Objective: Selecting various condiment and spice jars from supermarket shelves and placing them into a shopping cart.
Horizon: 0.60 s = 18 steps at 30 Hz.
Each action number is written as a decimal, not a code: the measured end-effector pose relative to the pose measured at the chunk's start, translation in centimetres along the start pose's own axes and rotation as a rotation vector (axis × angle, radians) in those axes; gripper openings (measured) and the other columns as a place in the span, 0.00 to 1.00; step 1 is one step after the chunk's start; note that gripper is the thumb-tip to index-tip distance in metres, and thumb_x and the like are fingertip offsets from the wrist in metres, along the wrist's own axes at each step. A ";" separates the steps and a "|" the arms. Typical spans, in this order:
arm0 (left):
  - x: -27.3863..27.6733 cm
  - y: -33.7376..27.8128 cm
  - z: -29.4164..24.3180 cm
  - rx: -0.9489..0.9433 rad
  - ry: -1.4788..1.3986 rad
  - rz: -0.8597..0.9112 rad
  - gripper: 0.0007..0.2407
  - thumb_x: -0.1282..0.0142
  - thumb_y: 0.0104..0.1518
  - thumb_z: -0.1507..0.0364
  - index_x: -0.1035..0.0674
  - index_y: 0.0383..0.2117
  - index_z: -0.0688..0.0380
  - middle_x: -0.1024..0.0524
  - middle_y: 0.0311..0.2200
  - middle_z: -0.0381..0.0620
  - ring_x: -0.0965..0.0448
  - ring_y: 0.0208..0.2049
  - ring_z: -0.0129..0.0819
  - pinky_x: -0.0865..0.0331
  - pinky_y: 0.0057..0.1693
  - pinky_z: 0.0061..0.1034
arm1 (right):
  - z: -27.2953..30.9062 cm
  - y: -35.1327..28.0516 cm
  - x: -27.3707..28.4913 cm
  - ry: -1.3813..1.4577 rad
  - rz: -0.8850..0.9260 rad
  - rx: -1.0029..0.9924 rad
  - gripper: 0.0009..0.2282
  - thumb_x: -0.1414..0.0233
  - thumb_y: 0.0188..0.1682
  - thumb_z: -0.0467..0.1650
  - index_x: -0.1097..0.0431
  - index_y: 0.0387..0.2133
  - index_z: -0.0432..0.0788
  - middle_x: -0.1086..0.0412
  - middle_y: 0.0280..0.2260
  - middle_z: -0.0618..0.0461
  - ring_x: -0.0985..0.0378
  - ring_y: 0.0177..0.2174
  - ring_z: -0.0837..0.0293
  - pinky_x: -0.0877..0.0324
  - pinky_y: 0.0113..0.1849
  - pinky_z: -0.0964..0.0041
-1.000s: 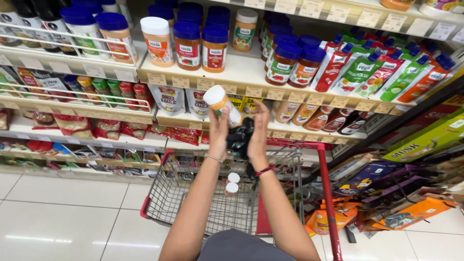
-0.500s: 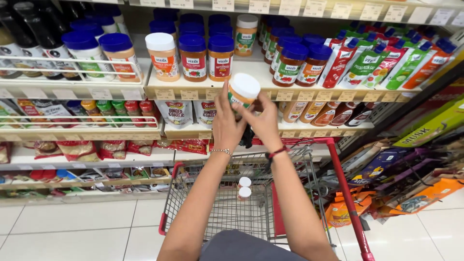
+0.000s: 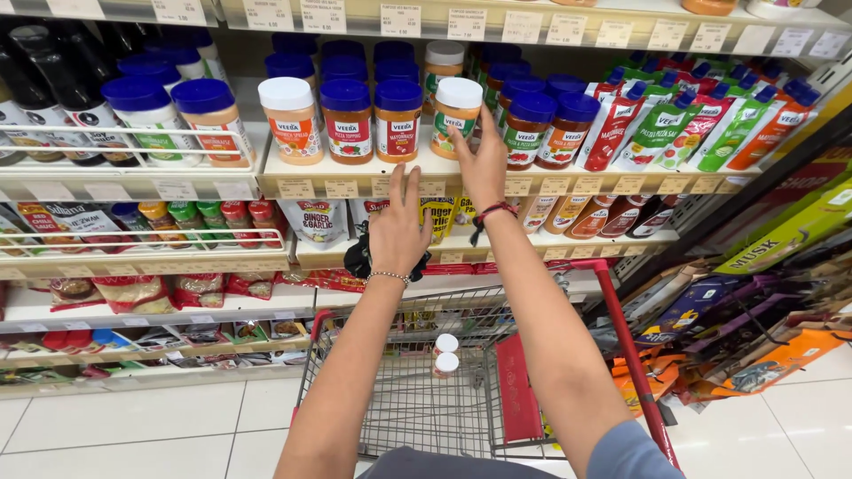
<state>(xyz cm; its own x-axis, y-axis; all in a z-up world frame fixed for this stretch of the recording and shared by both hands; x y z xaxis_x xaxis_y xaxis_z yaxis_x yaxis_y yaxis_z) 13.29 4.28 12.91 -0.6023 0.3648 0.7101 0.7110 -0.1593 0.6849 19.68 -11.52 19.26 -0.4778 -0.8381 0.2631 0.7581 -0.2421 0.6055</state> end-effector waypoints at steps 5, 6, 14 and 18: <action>-0.9 0.0 -0.1 0.001 0.056 -0.045 0.31 0.42 0.55 0.62 0.38 0.66 0.58 0.46 0.68 0.54 0.19 0.23 0.39 0.24 0.34 0.33 | -4.0 1.8 -2.8 -0.195 -0.085 0.207 0.28 0.44 0.54 0.30 0.46 0.65 0.34 0.31 0.55 0.33 0.22 0.50 0.43 0.24 0.46 0.55; -1.0 0.0 -0.2 0.008 0.075 -0.030 0.32 0.42 0.55 0.62 0.39 0.66 0.57 0.47 0.68 0.55 0.19 0.24 0.39 0.24 0.35 0.34 | -4.2 2.0 -3.2 -0.284 -0.093 0.244 0.29 0.45 0.54 0.29 0.50 0.67 0.32 0.34 0.57 0.31 0.24 0.51 0.38 0.26 0.48 0.52; -1.6 -0.1 0.0 0.025 0.072 0.002 0.33 0.40 0.55 0.64 0.40 0.68 0.55 0.47 0.69 0.53 0.20 0.23 0.40 0.25 0.37 0.35 | -5.4 3.8 -4.6 -0.415 0.053 -0.016 0.32 0.52 0.54 0.32 0.60 0.69 0.32 0.38 0.61 0.32 0.24 0.49 0.38 0.27 0.45 0.50; -1.1 -0.1 -0.5 0.053 0.054 0.016 0.32 0.40 0.54 0.65 0.39 0.67 0.55 0.48 0.70 0.53 0.19 0.22 0.40 0.25 0.38 0.35 | -3.3 3.3 -4.2 -0.398 0.044 -0.042 0.41 0.42 0.47 0.38 0.61 0.66 0.28 0.37 0.57 0.29 0.26 0.51 0.38 0.29 0.48 0.52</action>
<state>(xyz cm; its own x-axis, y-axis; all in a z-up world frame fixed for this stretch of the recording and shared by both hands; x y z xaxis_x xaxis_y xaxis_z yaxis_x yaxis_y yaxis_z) 13.65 3.44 12.13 -0.6085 0.3126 0.7294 0.7380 -0.1152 0.6649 25.65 -10.45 17.66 -0.5729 -0.5955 0.5632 0.7951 -0.2369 0.5583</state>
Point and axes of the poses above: each hand's wrist, its own y-axis towards the middle knuckle, its own x-axis out of the back of the hand, z = x × y, the point moved 3 cm from there along y, towards the middle knuckle
